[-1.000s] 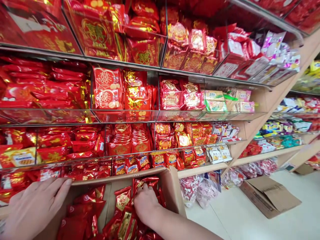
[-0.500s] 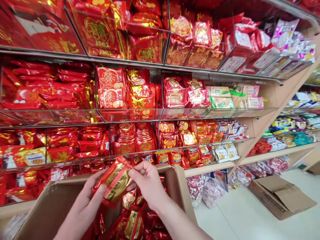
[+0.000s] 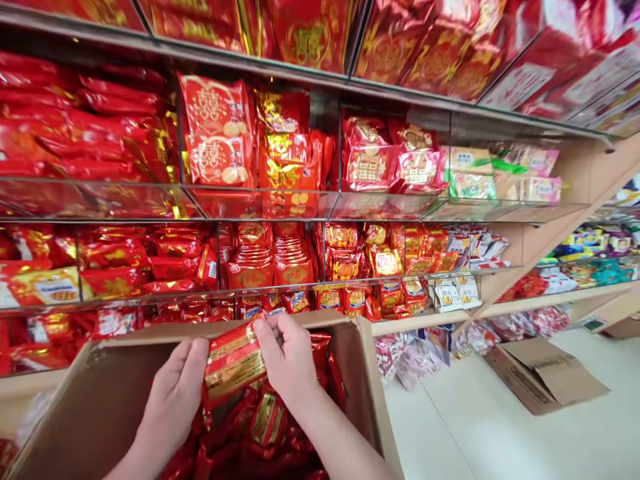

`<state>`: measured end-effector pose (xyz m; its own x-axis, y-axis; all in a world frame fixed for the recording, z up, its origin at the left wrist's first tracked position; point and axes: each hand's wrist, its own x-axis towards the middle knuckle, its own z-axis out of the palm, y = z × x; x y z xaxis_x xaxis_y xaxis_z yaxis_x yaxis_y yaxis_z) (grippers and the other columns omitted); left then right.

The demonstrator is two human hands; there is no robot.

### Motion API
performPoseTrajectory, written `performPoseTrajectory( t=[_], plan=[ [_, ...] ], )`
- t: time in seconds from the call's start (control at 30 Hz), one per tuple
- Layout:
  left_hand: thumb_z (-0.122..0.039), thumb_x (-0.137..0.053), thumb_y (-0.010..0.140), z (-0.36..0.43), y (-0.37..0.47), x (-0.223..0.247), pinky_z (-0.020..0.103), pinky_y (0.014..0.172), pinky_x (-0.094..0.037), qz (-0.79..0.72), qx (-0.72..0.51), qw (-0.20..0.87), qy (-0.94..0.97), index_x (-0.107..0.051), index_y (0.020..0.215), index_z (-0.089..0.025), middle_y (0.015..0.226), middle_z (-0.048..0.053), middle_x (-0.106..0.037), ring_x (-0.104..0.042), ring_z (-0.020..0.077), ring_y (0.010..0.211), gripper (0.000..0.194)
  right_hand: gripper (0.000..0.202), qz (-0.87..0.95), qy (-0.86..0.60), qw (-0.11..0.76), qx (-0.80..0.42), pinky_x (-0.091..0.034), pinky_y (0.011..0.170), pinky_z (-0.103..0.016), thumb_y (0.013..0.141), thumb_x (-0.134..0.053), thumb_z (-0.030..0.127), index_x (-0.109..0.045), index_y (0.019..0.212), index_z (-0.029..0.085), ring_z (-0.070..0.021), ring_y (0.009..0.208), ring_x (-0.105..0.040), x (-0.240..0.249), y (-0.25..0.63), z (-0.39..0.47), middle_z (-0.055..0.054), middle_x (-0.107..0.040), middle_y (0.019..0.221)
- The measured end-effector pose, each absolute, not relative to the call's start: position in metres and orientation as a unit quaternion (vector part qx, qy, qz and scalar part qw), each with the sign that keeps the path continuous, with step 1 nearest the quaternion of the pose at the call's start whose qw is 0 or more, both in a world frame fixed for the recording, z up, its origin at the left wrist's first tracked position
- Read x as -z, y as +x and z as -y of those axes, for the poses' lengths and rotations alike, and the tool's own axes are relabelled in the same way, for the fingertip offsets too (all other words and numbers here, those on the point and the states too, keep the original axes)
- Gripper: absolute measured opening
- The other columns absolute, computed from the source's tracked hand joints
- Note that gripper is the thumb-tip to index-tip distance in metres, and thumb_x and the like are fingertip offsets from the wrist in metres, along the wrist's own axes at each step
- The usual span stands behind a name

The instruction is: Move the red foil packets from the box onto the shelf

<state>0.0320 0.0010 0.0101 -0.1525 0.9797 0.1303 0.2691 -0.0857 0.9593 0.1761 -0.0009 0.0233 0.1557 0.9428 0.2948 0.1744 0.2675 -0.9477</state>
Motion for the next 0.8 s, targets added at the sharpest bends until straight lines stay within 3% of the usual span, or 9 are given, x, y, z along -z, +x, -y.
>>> performPoseTrajectory(
  t=[0.13,0.37,0.57,0.7,0.8],
  plan=[
    [-0.051,-0.040,0.078,-0.002,0.028,-0.010,0.022,0.061,-0.044,-0.581,-0.483,0.356,0.550,-0.052,0.073,-0.022,0.066,-0.002,-0.058,-0.053,0.0157,0.063,0.033,0.028,0.564,-0.504,0.572,-0.318,-0.028,0.048,-0.021,0.084,-0.042,0.039,-0.041,0.064,0.019,-0.0082,0.050,-0.031,-0.017,0.171,0.005,0.005,-0.035,0.054],
    [-0.043,-0.036,0.082,0.001,0.017,-0.014,0.021,0.055,-0.041,-0.606,-0.455,0.232,0.610,-0.051,0.065,-0.022,0.055,-0.003,-0.054,-0.052,0.0145,0.056,0.031,0.022,0.567,-0.486,0.561,-0.356,-0.034,0.052,-0.021,0.086,-0.039,0.038,-0.048,0.082,0.018,-0.0099,0.055,-0.040,-0.012,0.168,0.009,0.003,-0.045,0.062],
    [-0.035,-0.041,0.079,0.007,0.022,-0.020,0.022,0.064,-0.041,-0.611,-0.504,0.195,0.578,-0.055,0.069,-0.021,0.058,-0.002,-0.053,-0.051,0.0153,0.062,0.022,0.017,0.591,-0.493,0.580,-0.267,-0.037,0.052,-0.022,0.089,-0.036,0.029,-0.046,0.080,0.019,-0.0109,0.054,-0.047,-0.011,0.161,0.019,0.002,-0.047,0.058],
    [-0.041,-0.043,0.078,0.006,0.025,-0.026,0.023,0.056,-0.040,-0.587,-0.539,0.238,0.555,-0.047,0.057,-0.023,0.053,-0.003,-0.049,-0.047,0.0141,0.054,0.028,0.010,0.623,-0.472,0.597,-0.182,-0.041,0.053,-0.022,0.087,-0.038,0.020,-0.048,0.084,0.021,-0.0114,0.056,-0.053,-0.015,0.166,0.021,0.001,-0.054,0.062],
    [-0.057,-0.040,0.075,0.005,0.021,-0.035,0.024,0.047,-0.039,-0.588,-0.479,0.383,0.527,-0.051,0.065,-0.022,0.044,-0.003,-0.052,-0.048,0.0154,0.045,0.038,0.019,0.668,-0.431,0.604,-0.047,-0.045,0.060,-0.024,0.084,-0.043,0.013,-0.048,0.099,0.023,-0.0137,0.065,-0.058,-0.025,0.178,0.024,-0.002,-0.061,0.074]
  ],
)
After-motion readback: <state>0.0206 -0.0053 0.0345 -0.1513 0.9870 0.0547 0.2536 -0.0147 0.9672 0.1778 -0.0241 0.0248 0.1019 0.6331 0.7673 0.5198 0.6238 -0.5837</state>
